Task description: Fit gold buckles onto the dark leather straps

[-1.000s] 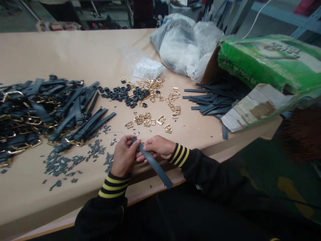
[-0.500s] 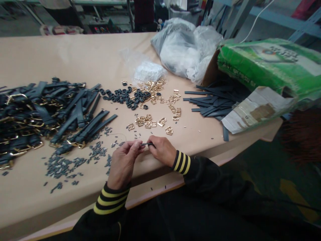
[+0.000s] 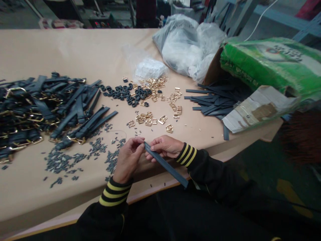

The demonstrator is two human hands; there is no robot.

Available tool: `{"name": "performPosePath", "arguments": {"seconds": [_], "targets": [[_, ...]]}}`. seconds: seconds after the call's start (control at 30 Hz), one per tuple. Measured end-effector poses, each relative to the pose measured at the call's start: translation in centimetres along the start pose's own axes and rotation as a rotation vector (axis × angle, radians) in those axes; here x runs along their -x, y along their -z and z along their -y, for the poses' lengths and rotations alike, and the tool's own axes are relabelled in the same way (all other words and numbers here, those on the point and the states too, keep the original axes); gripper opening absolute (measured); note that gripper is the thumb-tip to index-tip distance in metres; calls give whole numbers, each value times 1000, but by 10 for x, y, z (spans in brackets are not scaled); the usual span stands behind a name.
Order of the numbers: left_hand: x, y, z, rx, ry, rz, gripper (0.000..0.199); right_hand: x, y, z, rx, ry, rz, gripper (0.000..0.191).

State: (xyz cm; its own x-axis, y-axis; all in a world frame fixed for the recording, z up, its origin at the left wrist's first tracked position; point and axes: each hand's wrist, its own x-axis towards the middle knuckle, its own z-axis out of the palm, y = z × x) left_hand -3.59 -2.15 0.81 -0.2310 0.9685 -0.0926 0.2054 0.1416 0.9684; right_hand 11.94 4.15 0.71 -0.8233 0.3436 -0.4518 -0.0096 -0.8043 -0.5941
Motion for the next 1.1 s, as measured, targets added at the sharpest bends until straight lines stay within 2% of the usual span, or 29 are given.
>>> {"name": "performPosePath", "arguments": {"seconds": [0.07, 0.17, 0.23, 0.27, 0.37, 0.5, 0.67, 0.8, 1.0, 1.1], "targets": [[1, -2, 1, -168, -86, -49, 17, 0, 0, 0, 0, 14, -15, 8], [6, -5, -2, -449, -316, -98, 15, 0, -3, 0, 34, 42, -78, 8], [9, -6, -4, -546, -405, -55, 16, 0, -6, 1, 67, 64, -122, 8], [10, -6, -5, -560, -403, -18, 18, 1, -7, 2, 81, 72, -141, 8], [10, -5, -9, -522, -255, 51, 22, 3, -11, 4, 101, 75, -182, 8], [8, -3, -11, -386, -42, 55, 24, 3, -15, 8, 120, 91, -193, 7], [7, -6, -13, -246, 52, -29, 21, -1, -14, 8, 171, 145, -201, 9], [6, -9, -8, -138, 138, -44, 25, -4, -12, 7, 277, 168, -216, 10], [7, -13, 3, -44, 122, -56, 28, -2, -13, 8, 426, 164, -194, 13], [7, -10, -1, 8, 67, 37, 21, 2, -9, 8, 380, 168, -145, 10]]}}
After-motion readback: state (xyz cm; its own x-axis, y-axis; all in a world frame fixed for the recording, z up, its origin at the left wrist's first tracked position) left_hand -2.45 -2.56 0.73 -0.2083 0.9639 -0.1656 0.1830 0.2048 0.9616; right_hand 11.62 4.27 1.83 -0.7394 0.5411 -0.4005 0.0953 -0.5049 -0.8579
